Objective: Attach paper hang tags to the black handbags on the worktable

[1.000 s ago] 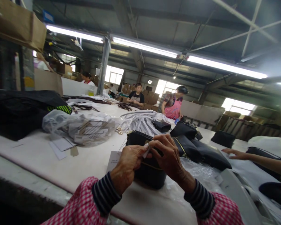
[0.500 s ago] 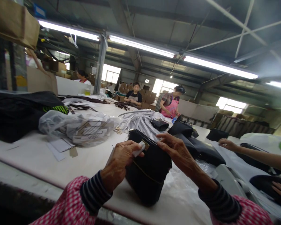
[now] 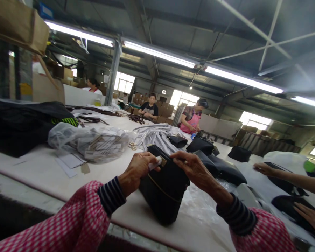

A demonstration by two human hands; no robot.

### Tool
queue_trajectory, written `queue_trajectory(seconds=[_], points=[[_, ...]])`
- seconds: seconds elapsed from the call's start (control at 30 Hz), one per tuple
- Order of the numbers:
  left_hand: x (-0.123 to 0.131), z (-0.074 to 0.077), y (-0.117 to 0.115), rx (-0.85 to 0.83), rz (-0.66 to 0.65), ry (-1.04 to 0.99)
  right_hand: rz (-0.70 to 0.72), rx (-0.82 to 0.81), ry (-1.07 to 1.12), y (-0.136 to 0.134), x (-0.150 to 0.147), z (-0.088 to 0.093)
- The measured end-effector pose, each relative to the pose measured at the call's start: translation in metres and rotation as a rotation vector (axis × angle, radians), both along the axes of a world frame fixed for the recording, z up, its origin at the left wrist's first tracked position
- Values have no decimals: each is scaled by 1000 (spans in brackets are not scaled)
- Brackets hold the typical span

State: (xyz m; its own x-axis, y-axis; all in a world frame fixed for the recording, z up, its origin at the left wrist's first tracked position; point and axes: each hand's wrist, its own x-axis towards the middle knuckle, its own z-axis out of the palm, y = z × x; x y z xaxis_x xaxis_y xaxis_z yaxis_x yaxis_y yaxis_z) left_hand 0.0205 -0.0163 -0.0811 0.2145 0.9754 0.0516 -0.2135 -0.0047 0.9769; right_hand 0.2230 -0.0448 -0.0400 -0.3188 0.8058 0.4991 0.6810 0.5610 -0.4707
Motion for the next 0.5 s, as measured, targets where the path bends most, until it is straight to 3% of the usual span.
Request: queue_trajectory(seconds=[0.13,0.27,0.4,0.5], points=[[5,-9,-1,-27,-37,-65,82,-22,3,11,7,6],[21,-19,-8,-90,10,-182,112,-54,70,23,16,3],[37,-21,-11,-118,98,-239,7,137,-82,21,12,-2],[41,-20,-10,-126,143,-217,9,251,-223,13,-1,-2]])
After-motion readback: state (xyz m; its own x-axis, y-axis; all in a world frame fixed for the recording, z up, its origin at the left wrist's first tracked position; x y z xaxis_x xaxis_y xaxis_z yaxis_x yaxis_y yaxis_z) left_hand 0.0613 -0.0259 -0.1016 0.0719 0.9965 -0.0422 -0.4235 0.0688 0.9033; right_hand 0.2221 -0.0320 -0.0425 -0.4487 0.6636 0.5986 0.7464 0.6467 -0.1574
